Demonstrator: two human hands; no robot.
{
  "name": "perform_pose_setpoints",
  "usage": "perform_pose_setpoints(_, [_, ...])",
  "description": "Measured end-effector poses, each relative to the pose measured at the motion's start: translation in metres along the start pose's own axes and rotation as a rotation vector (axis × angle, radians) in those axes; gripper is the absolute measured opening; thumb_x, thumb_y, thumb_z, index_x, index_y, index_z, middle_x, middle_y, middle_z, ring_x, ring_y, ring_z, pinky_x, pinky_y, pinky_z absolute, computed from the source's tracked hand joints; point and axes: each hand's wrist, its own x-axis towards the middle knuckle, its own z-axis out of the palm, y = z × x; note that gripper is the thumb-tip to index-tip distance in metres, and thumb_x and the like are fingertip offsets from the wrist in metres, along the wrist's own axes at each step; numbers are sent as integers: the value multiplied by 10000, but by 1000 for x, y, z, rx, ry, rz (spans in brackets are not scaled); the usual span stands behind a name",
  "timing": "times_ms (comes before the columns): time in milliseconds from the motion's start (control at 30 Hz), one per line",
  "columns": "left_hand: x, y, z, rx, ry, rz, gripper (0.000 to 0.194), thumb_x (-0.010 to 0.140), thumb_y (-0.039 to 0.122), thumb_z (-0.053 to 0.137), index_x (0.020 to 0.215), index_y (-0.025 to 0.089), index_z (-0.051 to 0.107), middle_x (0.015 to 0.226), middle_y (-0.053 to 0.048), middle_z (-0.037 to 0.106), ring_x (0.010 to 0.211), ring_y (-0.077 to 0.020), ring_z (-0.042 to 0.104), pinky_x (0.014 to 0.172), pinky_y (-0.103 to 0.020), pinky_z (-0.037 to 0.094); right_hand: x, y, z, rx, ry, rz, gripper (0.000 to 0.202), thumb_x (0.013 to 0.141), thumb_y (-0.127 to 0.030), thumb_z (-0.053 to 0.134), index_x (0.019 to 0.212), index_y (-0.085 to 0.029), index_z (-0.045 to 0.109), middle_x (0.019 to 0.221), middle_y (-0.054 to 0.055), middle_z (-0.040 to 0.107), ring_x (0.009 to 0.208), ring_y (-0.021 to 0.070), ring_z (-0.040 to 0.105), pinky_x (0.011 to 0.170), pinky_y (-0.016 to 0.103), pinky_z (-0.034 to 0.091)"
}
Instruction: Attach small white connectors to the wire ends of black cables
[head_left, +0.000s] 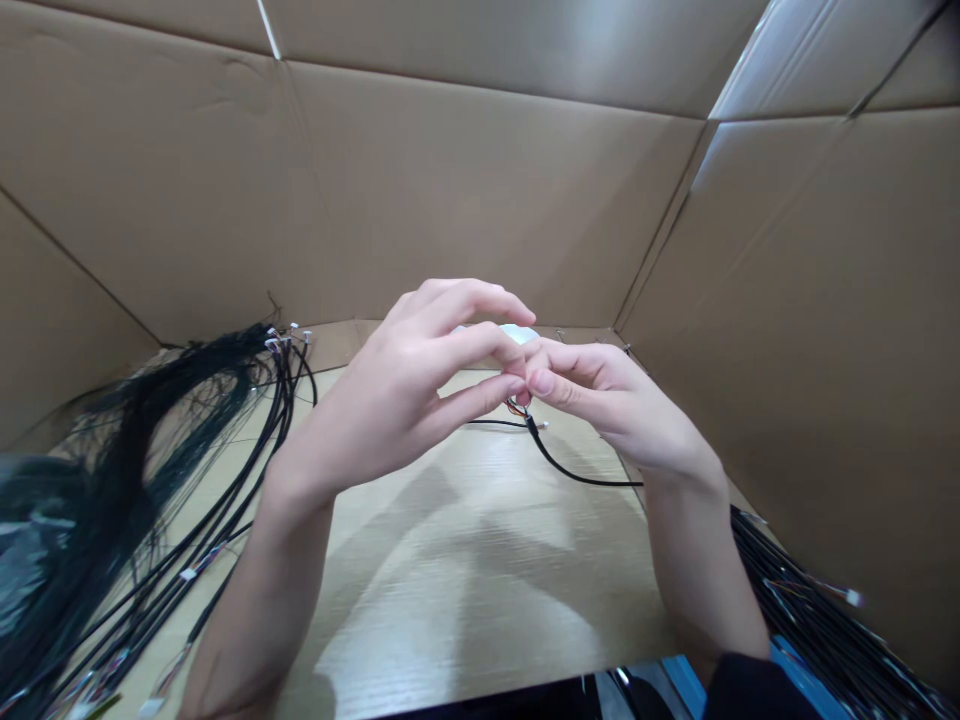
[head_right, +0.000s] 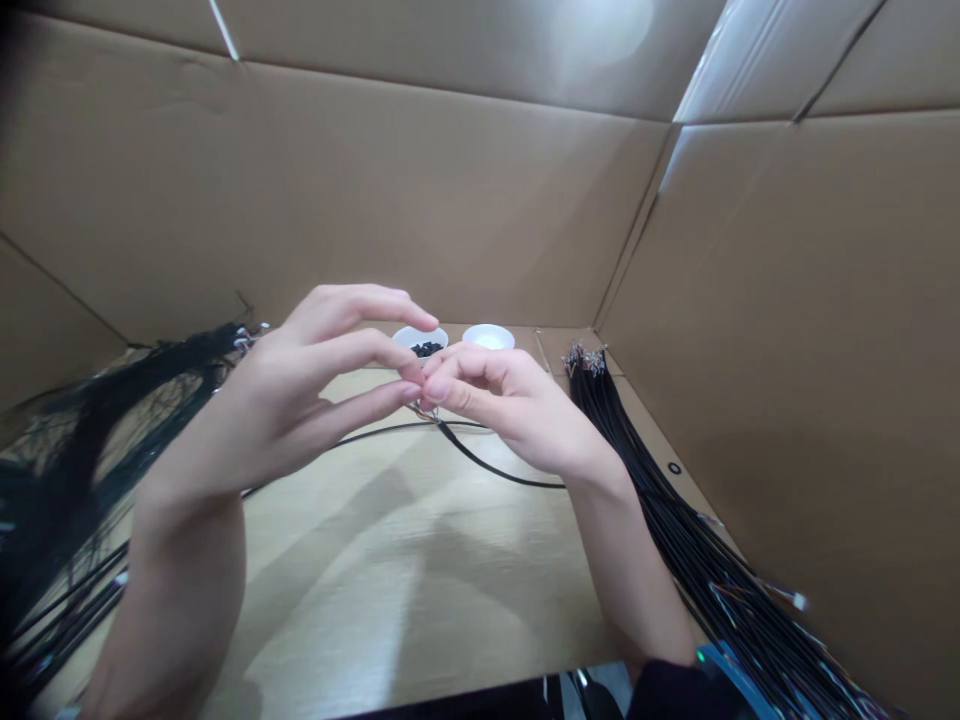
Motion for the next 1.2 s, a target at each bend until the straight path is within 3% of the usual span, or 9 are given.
perform_pose_setpoints(133, [0, -7, 3, 74, 13, 40, 57, 1047, 262, 622, 1037, 239, 673, 1347, -67, 690, 1301, -264, 596, 1114, -409, 434, -1, 2, 1, -6, 76, 1, 170, 961, -377, 805, 910, -219, 768, 1043, 41, 720, 1044, 225, 662, 973, 378, 523])
perform_pose_setpoints(300, [1, -13, 8, 159, 36, 72, 47, 1073, 261, 585, 1067, 224, 614, 1353, -89, 679, 1287, -250, 605, 1093, -397, 438, 0, 4, 4, -26, 150, -40, 169, 961, -344, 808, 850, -223, 767, 1069, 46, 724, 1132, 242, 654, 1049, 404, 488])
perform_pose_setpoints(433, [2, -13, 10, 168, 54, 71, 59, 1079, 266, 572, 1055, 215, 588, 1328, -87, 686, 1265, -245, 616, 1077, -391, 453, -1, 4, 5, 62, 194, -49, 125, 949, -295, 821, 849, -227, 791, 1119, 43, 733, 1101, 221, 662, 1007, 366, 500])
perform_pose_setpoints(567, [1, -10, 10, 108, 48, 35, 88, 1083, 247, 563, 1016, 196, 588, 1319, -90, 681, 1263, -228, 612, 1101, -377, 440, 0, 5, 6, 127, 189, -44, 133, 956, -275, 814, 830, -238, 797, 1008, 20, 703, 1017, 195, 637, 964, 345, 480])
perform_pose_setpoints(667, [0, -8, 7, -38, 53, -114, 100, 1090, 284, 568, 1074, 195, 610, 1273, -71, 697, 1166, -198, 655, 1003, -324, 485, 1, 6, 6, 169, 168, -36, 160, 956, -264, 813, 800, -238, 789, 955, 12, 679, 976, 189, 611, 953, 351, 457])
perform_pose_setpoints(800, [0, -4, 2, -347, 43, -369, 186, 1042, 383, 667, 1055, 198, 659, 1020, -27, 737, 951, -177, 698, 793, -265, 523, 0, 5, 4, 171, 163, -35, 163, 943, -249, 823, 783, -244, 792, 920, 7, 663, 971, 192, 600, 944, 359, 446])
perform_pose_setpoints(933, [2, 5, 1, -597, 88, -484, 203, 1022, 350, 682, 907, 185, 702, 847, -18, 708, 795, -153, 658, 709, -245, 516, -1, 3, 4, 155, 157, -37, 163, 940, -249, 819, 779, -242, 791, 915, 12, 668, 947, 196, 599, 903, 367, 452])
perform_pose_setpoints(1067, [4, 11, 2, -812, 18, -596, 145, 891, 268, 834, 876, 184, 717, 784, 5, 698, 715, -120, 617, 627, -200, 488, 0, 3, 5, 156, 182, -35, 160, 915, -234, 830, 761, -234, 788, 944, 16, 673, 944, 197, 609, 904, 372, 467])
perform_pose_setpoints(1200, [6, 4, 5, -1015, -21, -695, 191, 853, 219, 865, 923, 185, 690, 774, 18, 719, 725, -100, 641, 671, -175, 540, -2, 1, 6, 165, 239, -66, 154, 898, -192, 811, 753, -239, 792, 913, 15, 674, 929, 197, 611, 895, 369, 475])
